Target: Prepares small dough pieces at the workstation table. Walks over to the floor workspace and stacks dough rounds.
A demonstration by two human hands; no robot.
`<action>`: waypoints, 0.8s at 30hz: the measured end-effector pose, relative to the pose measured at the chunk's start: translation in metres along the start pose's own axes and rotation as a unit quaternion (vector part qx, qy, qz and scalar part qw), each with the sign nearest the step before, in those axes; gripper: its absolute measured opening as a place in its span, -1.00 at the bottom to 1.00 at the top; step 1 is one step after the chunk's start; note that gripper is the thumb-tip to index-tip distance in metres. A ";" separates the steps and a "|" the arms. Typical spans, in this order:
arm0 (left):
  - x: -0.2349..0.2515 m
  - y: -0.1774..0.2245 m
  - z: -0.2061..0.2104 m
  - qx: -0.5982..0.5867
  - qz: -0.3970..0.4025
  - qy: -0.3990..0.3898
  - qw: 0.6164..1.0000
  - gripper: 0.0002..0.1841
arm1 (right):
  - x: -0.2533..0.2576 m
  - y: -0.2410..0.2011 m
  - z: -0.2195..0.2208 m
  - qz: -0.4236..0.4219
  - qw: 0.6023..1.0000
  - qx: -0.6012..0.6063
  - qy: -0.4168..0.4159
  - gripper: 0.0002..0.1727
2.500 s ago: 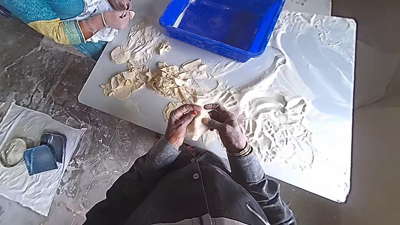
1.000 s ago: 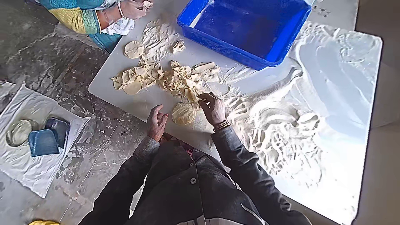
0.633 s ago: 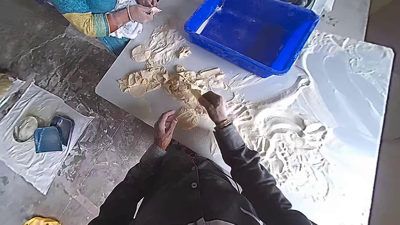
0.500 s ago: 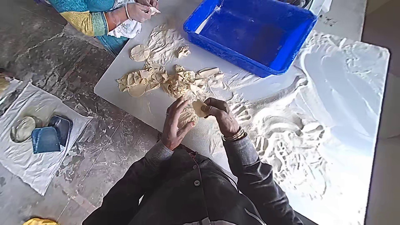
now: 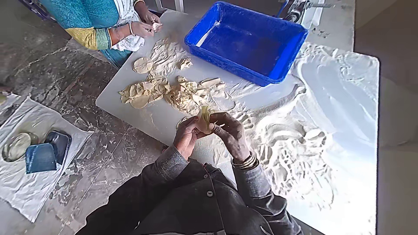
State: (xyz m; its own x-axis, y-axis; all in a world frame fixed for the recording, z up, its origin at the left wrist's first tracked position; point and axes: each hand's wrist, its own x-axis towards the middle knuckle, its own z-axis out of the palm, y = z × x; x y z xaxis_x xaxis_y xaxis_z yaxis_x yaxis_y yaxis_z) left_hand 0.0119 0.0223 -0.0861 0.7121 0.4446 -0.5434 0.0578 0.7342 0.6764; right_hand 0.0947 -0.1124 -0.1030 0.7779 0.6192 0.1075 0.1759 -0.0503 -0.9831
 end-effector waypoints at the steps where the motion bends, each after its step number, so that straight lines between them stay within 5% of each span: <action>1: -0.002 0.000 0.000 0.016 0.018 -0.009 1.000 -0.74 | -0.001 0.002 0.003 0.002 0.999 -0.046 0.012 -0.45; 3: -0.007 -0.001 -0.002 0.061 0.069 -0.036 0.995 -0.72 | -0.002 0.004 0.010 0.007 0.995 -0.092 0.035 -0.37; 6: -0.010 -0.001 -0.007 0.122 0.126 -0.052 0.983 -0.74 | 0.000 0.010 0.016 0.010 0.997 0.000 0.079 -0.81; 8: -0.009 0.000 -0.010 0.117 0.115 -0.024 0.986 -0.73 | 0.001 0.006 0.014 0.043 0.990 0.112 0.080 -0.93; 11: -0.004 0.000 -0.014 0.084 0.078 -0.004 0.993 -0.69 | 0.002 0.002 0.007 0.105 0.967 0.230 0.039 -0.86; 15: -0.003 -0.007 -0.016 0.073 0.084 -0.027 0.993 -0.67 | -0.001 0.005 0.010 0.109 0.966 0.236 -0.001 -0.83; 20: -0.002 -0.010 -0.017 0.140 0.094 -0.068 0.983 -0.65 | -0.004 0.006 0.015 0.024 0.974 0.224 -0.022 -0.91; 24: 0.002 -0.007 -0.014 0.062 0.049 -0.029 0.996 -0.75 | -0.004 0.003 0.014 0.001 0.984 0.175 -0.035 -0.88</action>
State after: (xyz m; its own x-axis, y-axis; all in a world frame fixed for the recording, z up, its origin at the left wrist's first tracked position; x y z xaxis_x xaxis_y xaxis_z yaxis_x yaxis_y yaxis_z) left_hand 0.0031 0.0254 -0.0986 0.7575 0.4774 -0.4452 0.0698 0.6189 0.7824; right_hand 0.0832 -0.1042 -0.1080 0.7318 0.6731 0.1071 -0.0532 0.2131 -0.9756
